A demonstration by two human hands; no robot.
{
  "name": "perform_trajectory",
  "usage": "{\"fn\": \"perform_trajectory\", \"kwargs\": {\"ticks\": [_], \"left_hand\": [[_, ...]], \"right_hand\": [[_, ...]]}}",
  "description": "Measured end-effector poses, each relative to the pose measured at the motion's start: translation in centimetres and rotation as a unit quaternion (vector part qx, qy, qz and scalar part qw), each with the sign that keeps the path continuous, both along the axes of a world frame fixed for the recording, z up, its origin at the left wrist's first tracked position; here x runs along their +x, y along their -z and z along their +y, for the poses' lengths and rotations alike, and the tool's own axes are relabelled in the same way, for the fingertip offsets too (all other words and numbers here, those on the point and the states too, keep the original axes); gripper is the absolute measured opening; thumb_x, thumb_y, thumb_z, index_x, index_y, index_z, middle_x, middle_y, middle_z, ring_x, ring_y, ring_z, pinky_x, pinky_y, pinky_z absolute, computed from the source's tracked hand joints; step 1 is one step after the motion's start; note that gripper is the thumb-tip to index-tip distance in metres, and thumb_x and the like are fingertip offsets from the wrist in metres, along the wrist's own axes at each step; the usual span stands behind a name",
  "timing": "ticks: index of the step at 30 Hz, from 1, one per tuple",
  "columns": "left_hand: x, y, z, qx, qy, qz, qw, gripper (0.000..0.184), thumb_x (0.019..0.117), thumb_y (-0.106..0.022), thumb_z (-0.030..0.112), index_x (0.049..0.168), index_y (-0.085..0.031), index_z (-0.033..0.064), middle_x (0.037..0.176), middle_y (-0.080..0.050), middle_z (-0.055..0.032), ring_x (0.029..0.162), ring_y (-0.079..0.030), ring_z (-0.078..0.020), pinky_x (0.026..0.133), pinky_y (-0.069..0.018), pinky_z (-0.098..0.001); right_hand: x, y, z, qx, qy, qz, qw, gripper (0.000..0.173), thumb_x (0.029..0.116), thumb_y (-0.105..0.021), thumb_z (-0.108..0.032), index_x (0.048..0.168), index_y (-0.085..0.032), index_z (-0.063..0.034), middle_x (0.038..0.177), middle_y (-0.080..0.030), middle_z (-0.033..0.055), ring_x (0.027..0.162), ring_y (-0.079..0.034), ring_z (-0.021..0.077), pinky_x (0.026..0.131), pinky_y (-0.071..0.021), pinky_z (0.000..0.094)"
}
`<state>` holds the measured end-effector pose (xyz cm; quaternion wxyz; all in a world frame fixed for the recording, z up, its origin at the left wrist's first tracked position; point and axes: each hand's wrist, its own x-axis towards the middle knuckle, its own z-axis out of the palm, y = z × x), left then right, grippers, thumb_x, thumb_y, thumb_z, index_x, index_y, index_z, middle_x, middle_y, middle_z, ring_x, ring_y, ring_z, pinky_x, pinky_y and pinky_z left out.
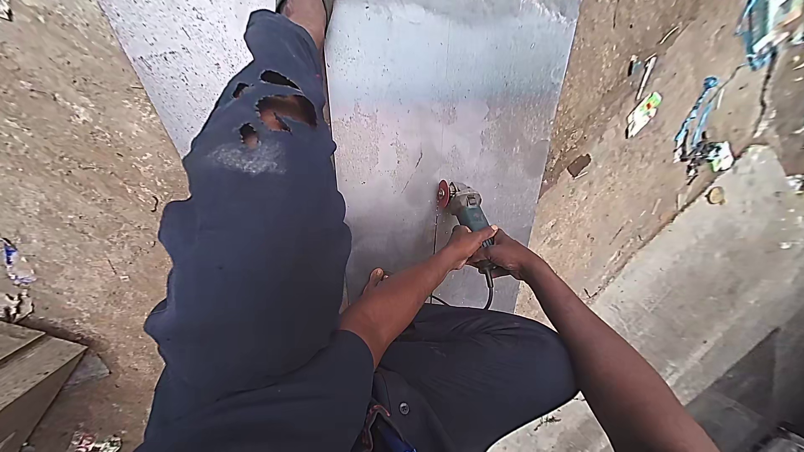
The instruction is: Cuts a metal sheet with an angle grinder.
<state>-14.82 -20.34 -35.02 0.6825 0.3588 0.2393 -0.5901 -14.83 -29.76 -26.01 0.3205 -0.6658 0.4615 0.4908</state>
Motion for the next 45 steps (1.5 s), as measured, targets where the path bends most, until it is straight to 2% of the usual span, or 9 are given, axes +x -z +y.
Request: {"fn": "perform_trajectory", "kwargs": {"ticks": [7,11,14,18,24,31,35,41,45], "left_hand": [[0.4,0.2,-0.3,0.005,-0.005,-0.021,1.0,0.069,0.0943,-0.072,0.045,0.134,-0.049,-0.0055,0.114,-0.065,-0.0255,0.099,-0.069,-0.0325,0.087,-0.0584,-0.0521],[0.9,0.0,-0.1,0.008,0.002,-0.025,1.0,0.067,0.0945,-0.072,0.046,0.131,-0.051,-0.0055,0.113,-0.065,-0.0253,0.099,-0.069,-0.0327,0.086,-0.0586,-0.0526],[0.8,0.4,-0.2,0.002,0.006,-0.031,1.0,0.069,0.0942,-0.072,0.047,0.133,-0.05,-0.0053,0.114,-0.065,-0.0253,0.099,-0.069,-0.0329,0.086,-0.0585,-0.0528],[0.7,0.2,-0.1,0.002,0.007,-0.023,1.0,0.068,0.0949,-0.071,0.046,0.133,-0.05,-0.0055,0.115,-0.065,-0.0254,0.1,-0.068,-0.0328,0.088,-0.058,-0.0528],[0.4,0.2,0.0,-0.004,0.003,-0.004,1.0,0.063,0.0967,-0.068,0.047,0.13,-0.053,-0.004,0.109,-0.066,-0.0234,0.094,-0.069,-0.0311,0.083,-0.0591,-0.051],[0.9,0.3,-0.3,0.0,-0.004,-0.038,0.999,0.063,0.0956,-0.071,0.044,0.13,-0.052,-0.0059,0.111,-0.066,-0.0245,0.097,-0.069,-0.0312,0.087,-0.0581,-0.0511],[0.7,0.0,0.4,0.01,0.028,-0.072,0.997,0.07,0.0944,-0.067,0.054,0.137,-0.05,0.0002,0.119,-0.064,-0.0248,0.101,-0.067,-0.0346,0.085,-0.0564,-0.0539],[0.9,-0.1,0.8,0.009,0.031,-0.082,0.996,0.071,0.0946,-0.067,0.054,0.139,-0.05,0.0013,0.121,-0.064,-0.0249,0.103,-0.067,-0.0351,0.087,-0.0563,-0.054],[1.0,-0.2,0.7,0.003,0.024,-0.07,0.997,0.068,0.0959,-0.066,0.053,0.137,-0.05,0.0014,0.117,-0.064,-0.0235,0.098,-0.068,-0.0332,0.082,-0.0574,-0.052]], "right_hand": [[0.4,-0.3,0.1,-0.012,0.003,-0.008,1.0,0.064,0.0841,-0.082,-0.011,0.137,-0.046,-0.0123,0.092,-0.069,0.0162,0.07,-0.069,0.0241,0.056,-0.0581,0.0369],[0.7,-0.2,0.1,-0.018,0.001,-0.01,1.0,0.062,0.0833,-0.082,-0.011,0.135,-0.048,-0.0111,0.091,-0.069,0.0161,0.068,-0.069,0.0237,0.055,-0.058,0.0364],[0.6,0.1,0.0,-0.017,0.003,-0.009,1.0,0.07,0.0811,-0.083,-0.01,0.138,-0.043,-0.0111,0.092,-0.069,0.017,0.069,-0.069,0.0251,0.055,-0.058,0.0377],[0.5,0.1,-0.1,-0.015,0.001,-0.006,1.0,0.069,0.0811,-0.084,-0.012,0.137,-0.044,-0.0114,0.091,-0.069,0.0162,0.069,-0.069,0.0243,0.055,-0.0575,0.0367],[0.4,0.1,0.0,-0.004,-0.003,-0.008,1.0,0.054,0.0826,-0.082,-0.01,0.128,-0.053,-0.0087,0.089,-0.07,0.0153,0.066,-0.068,0.0225,0.052,-0.0567,0.0345],[0.5,0.0,-0.1,-0.01,0.015,-0.02,1.0,0.065,0.0839,-0.081,-0.011,0.138,-0.045,-0.0126,0.093,-0.07,0.0165,0.07,-0.069,0.0246,0.056,-0.0579,0.0368],[1.0,-0.4,0.3,-0.011,0.022,-0.028,0.999,0.063,0.0843,-0.08,-0.008,0.138,-0.047,-0.0131,0.094,-0.069,0.0175,0.07,-0.069,0.0253,0.054,-0.0569,0.0361],[1.3,-0.2,0.3,-0.024,0.023,-0.014,0.999,0.071,0.0847,-0.08,-0.01,0.143,-0.04,-0.0147,0.095,-0.069,0.0176,0.071,-0.069,0.0255,0.056,-0.0572,0.0367],[1.2,0.0,0.3,-0.033,0.021,-0.011,0.999,0.072,0.0859,-0.079,-0.011,0.144,-0.037,-0.0153,0.096,-0.068,0.0183,0.072,-0.069,0.0266,0.057,-0.0574,0.038]]}}
